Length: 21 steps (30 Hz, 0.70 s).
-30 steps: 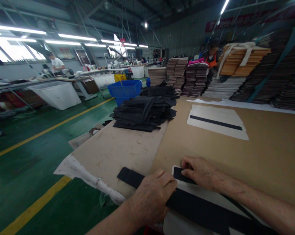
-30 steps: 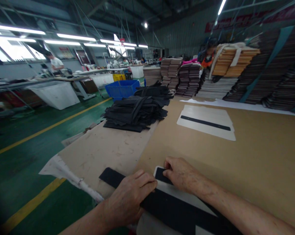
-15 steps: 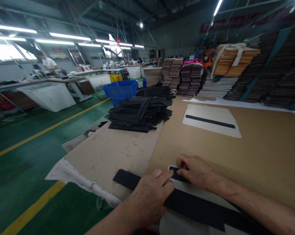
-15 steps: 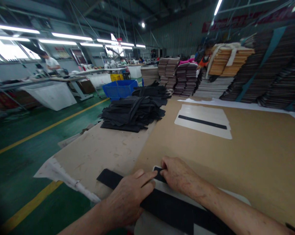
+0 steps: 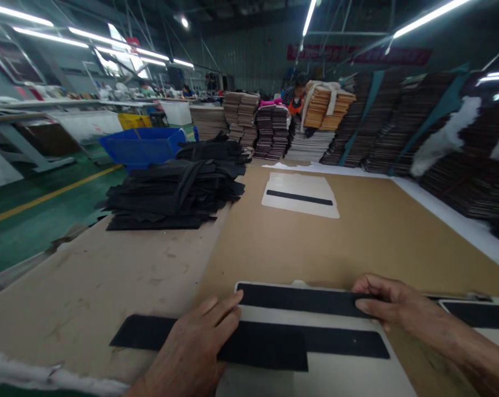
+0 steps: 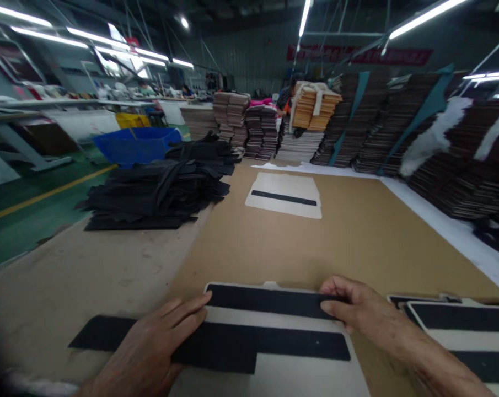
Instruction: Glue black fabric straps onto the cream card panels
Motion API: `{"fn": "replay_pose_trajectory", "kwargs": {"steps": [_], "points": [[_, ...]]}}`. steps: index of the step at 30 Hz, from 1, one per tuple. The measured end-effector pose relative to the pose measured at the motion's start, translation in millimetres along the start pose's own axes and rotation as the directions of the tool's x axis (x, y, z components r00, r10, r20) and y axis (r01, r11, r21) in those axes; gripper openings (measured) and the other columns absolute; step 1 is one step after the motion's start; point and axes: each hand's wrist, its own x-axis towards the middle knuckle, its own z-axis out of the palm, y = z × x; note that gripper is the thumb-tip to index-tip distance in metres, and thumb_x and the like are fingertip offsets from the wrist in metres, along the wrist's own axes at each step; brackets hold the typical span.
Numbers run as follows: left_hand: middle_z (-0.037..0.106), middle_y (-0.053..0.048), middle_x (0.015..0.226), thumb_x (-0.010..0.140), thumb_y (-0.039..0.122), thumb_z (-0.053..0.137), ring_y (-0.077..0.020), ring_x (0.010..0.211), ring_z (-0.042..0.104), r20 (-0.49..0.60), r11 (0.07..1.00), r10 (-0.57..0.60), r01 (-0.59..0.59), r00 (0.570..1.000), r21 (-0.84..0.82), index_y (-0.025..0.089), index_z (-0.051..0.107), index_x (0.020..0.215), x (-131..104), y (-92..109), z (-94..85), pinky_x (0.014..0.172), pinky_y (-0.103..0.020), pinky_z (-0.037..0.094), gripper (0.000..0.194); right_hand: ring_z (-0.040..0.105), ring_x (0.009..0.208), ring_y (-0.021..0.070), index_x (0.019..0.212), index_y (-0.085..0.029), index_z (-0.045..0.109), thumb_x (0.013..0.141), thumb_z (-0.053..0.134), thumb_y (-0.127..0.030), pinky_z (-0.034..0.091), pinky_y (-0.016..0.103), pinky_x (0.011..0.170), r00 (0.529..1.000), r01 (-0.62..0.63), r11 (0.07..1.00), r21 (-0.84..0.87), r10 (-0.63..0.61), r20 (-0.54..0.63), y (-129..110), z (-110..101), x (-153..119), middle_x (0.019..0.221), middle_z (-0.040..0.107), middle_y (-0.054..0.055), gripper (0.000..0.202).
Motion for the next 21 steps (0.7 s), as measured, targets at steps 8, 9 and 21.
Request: {"fn": "replay_pose_trajectory", "kwargs": {"steps": [8, 9, 21], "points": [[0.046, -0.002, 0.151, 0.053, 0.007, 0.049, -0.0272, 0.118, 0.06, -0.093, 0.99, 0.09, -0.079, 0.992, 0.115, 0.024, 0.056, 0.128, -7, -20, 16.0, 0.099, -0.042, 0.054, 0.077, 0.05, 0.07, 0.0133, 0.089, -0.023, 0.058, 0.081, 0.062, -0.042, 0.041, 0.026, 0.066, 0.964, 0.014, 0.999, 0.032, -0.005, -0.264, 28, 22, -5, 0.076, 0.055, -0.003, 0.022], [0.046, -0.002, 0.151, 0.053, 0.008, 0.05, -0.027, 0.117, 0.061, -0.094, 0.988, 0.1, -0.089, 0.99, 0.123, 0.024, 0.056, 0.129, -7, -21, 17.1, 0.097, -0.04, 0.055, 0.077, 0.05, 0.069, 0.0133, 0.089, -0.023, 0.059, 0.081, 0.061, -0.042, 0.04, 0.026, 0.065, 0.958, 0.011, 1.0, 0.019, -0.005, -0.285, 30, 22, -5, 0.074, 0.054, -0.003, 0.021], [0.052, 0.0, 0.146, 0.059, 0.01, 0.051, -0.0246, 0.122, 0.06, -0.126, 0.996, 0.033, -0.022, 0.992, 0.088, 0.025, 0.061, 0.125, -6, -12, 9.9, 0.106, -0.04, 0.048, 0.068, 0.052, 0.061, 0.0144, 0.091, -0.025, 0.057, 0.083, 0.059, -0.038, 0.04, 0.026, 0.057, 0.895, -0.039, 0.993, -0.115, -0.017, -0.446, 32, 24, -3, 0.067, 0.056, -0.004, 0.016]]}}
